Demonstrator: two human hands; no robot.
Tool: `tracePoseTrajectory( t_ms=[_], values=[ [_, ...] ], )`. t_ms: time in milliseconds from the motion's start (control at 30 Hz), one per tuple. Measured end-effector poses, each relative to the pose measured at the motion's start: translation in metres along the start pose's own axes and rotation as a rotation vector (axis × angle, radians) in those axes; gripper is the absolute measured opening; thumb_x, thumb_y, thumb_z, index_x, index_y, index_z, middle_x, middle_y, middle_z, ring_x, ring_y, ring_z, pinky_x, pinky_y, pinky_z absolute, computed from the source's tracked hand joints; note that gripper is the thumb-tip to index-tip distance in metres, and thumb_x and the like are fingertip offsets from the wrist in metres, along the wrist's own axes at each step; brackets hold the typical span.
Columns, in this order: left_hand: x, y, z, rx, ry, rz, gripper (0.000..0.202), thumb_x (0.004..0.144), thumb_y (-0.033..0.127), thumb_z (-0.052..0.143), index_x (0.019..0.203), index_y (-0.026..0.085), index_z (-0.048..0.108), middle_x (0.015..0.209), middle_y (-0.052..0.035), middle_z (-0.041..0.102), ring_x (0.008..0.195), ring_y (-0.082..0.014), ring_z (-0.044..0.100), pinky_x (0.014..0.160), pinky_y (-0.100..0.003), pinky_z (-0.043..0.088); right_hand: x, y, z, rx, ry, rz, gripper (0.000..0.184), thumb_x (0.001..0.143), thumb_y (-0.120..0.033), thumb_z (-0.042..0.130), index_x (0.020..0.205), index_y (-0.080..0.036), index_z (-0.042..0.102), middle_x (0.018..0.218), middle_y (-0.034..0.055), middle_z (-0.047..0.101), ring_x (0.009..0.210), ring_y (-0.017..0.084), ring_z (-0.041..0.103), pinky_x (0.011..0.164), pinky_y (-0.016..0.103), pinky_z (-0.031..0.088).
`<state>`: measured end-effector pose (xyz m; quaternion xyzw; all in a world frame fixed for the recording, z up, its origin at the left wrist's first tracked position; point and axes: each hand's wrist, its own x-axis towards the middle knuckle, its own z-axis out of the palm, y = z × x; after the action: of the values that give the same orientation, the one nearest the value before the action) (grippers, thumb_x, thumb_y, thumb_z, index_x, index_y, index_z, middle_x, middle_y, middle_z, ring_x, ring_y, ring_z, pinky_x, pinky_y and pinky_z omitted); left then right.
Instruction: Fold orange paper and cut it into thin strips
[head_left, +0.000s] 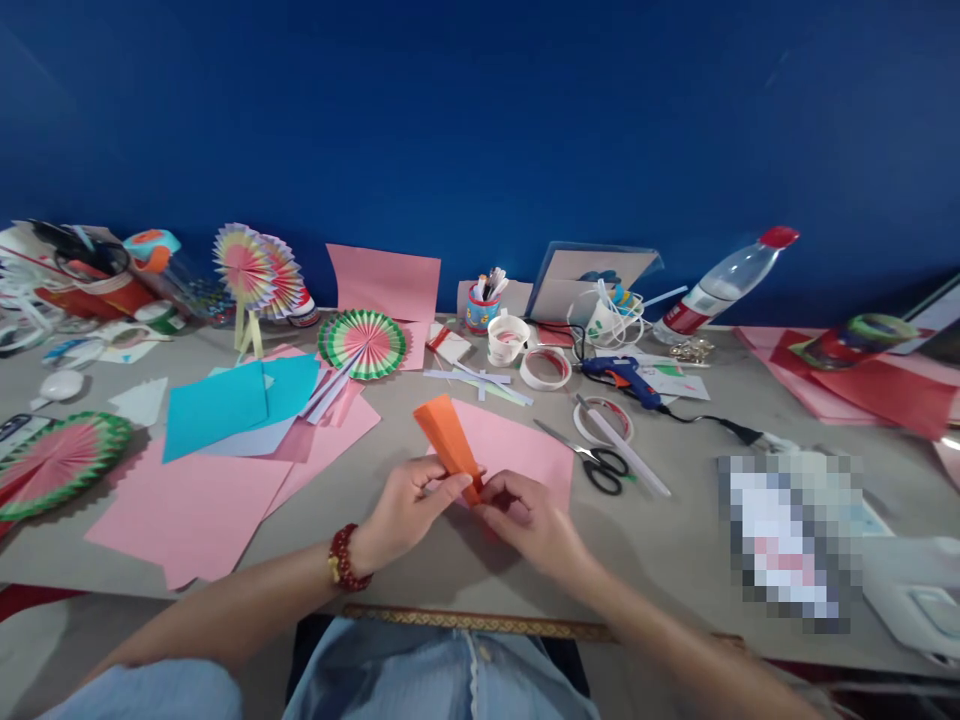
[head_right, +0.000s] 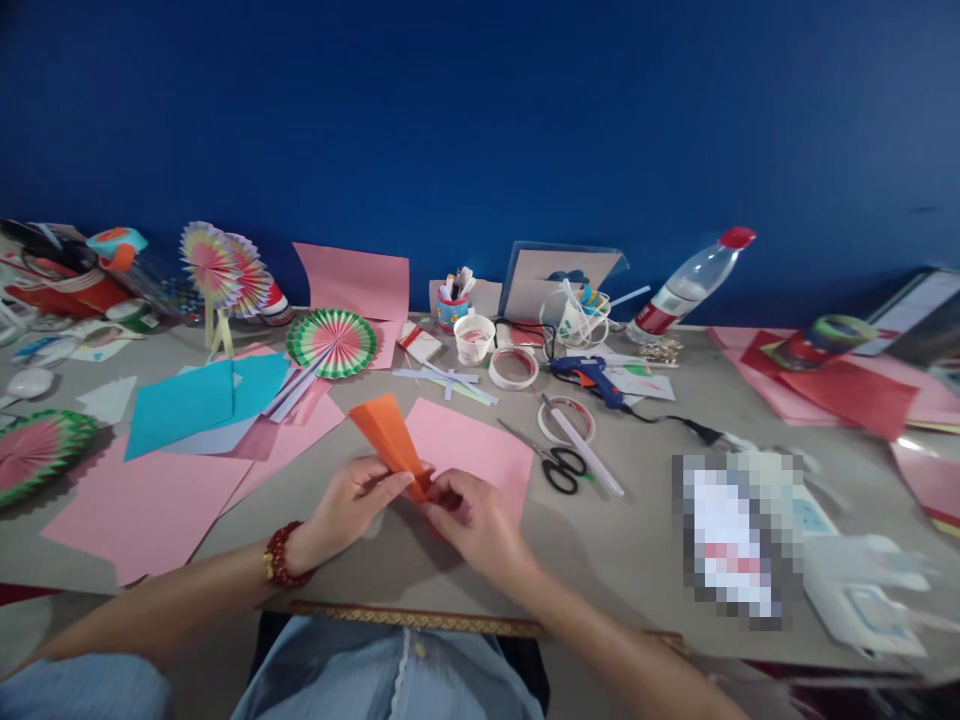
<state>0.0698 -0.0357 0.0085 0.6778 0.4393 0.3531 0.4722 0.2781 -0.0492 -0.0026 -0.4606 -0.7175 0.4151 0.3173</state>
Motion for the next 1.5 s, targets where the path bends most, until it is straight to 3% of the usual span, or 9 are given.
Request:
tracePoseTrajectory(
  t_ms=[100,267,400,500,700,867,1067,1233,1500],
  values=[
    [0.007,0.008,-0.008,0.306,0.023,0.190,0.031,0.104,0.034,0.043,0.101,0.016,0.068,0.090,-0.0066,0.072,0.085,-0.0184,0.068,0.080,-0.030,0.055,-0.002,-0.007,-0.011,-0.266,0.170,-0.234,0.015,0.092,-0.033,0.064,0.103,-0.023,0.061,0.097,0.0064,0.071,0.088,0.023,0.067,0.078,0.035,0.055],
    [0.017,0.019,-0.021,0.984,-0.021,0.483,0.022,0.098,0.014,0.039,0.099,0.016,0.060,0.100,-0.0102,0.069,0.083,-0.0210,0.065,0.079,-0.037,0.051,0.000,-0.031,-0.039,-0.672,0.532,-0.634,0.060,0.091,-0.029,0.068,0.145,-0.024,0.042,0.127,0.0160,0.063,0.120,0.033,0.058,0.102,0.050,0.046],
    [0.022,0.020,-0.018,1.252,-0.074,0.448,0.015,0.096,0.011,0.045,0.096,0.017,0.059,0.091,-0.0080,0.066,0.077,-0.0218,0.063,0.072,-0.037,0.050,0.009,-0.036,-0.042,-0.902,0.310,-0.631,0.042,0.096,-0.026,0.062,0.136,-0.031,0.055,0.126,0.0068,0.068,0.118,0.028,0.058,0.108,0.048,0.038],
    [0.021,0.014,-0.017,1.266,-0.087,0.507,0.016,0.099,0.012,0.044,0.099,0.015,0.060,0.090,-0.0082,0.066,0.079,-0.0222,0.063,0.072,-0.037,0.050,0.014,-0.024,-0.039,-0.917,0.215,-0.600,0.025,0.098,-0.014,0.054,0.114,-0.028,0.067,0.104,0.0020,0.075,0.098,0.021,0.063,0.093,0.039,0.043],
    [0.014,-0.010,-0.029,1.247,0.033,0.692,0.030,0.101,0.011,0.047,0.127,0.019,0.058,0.134,-0.0120,0.060,0.113,-0.0252,0.058,0.095,-0.041,0.047,0.010,0.008,-0.040,-0.900,0.262,-0.680,0.018,0.095,-0.009,0.057,0.096,-0.021,0.071,0.093,0.0035,0.074,0.087,0.019,0.059,0.081,0.034,0.043],
    [0.010,-0.028,-0.028,1.317,-0.008,0.692,0.031,0.099,0.011,0.050,0.129,0.018,0.057,0.107,-0.0094,0.065,0.088,-0.0210,0.059,0.079,-0.036,0.047,0.004,0.028,-0.038,-0.913,0.199,-0.671,0.018,0.098,-0.010,0.053,0.092,-0.017,0.070,0.088,0.0057,0.070,0.085,0.020,0.056,0.081,0.034,0.043],
    [0.006,-0.032,-0.017,1.289,-0.157,0.718,0.029,0.101,0.012,0.050,0.129,0.012,0.056,0.103,-0.0081,0.063,0.091,-0.0209,0.056,0.082,-0.036,0.045,-0.004,0.040,-0.032,-0.948,0.023,-0.614,0.019,0.098,-0.012,0.050,0.096,-0.016,0.069,0.090,0.0075,0.067,0.086,0.021,0.055,0.080,0.034,0.043],
    [0.008,-0.032,-0.013,1.222,-0.226,0.726,0.016,0.103,0.015,0.047,0.108,0.014,0.062,0.092,-0.0054,0.061,0.086,-0.0202,0.055,0.080,-0.035,0.044,-0.002,0.040,-0.025,-0.962,-0.051,-0.595,0.018,0.099,-0.013,0.051,0.101,-0.015,0.068,0.090,0.0074,0.067,0.085,0.021,0.055,0.079,0.034,0.043],
    [0.006,-0.036,-0.022,0.971,-0.165,0.436,0.028,0.107,0.025,0.043,0.090,0.016,0.064,0.087,-0.0048,0.062,0.084,-0.0190,0.056,0.078,-0.032,0.044,0.008,0.034,-0.034,-0.734,-0.169,-0.352,0.019,0.101,-0.019,0.048,0.101,-0.016,0.067,0.092,0.0079,0.067,0.086,0.020,0.058,0.080,0.032,0.045]
  ],
)
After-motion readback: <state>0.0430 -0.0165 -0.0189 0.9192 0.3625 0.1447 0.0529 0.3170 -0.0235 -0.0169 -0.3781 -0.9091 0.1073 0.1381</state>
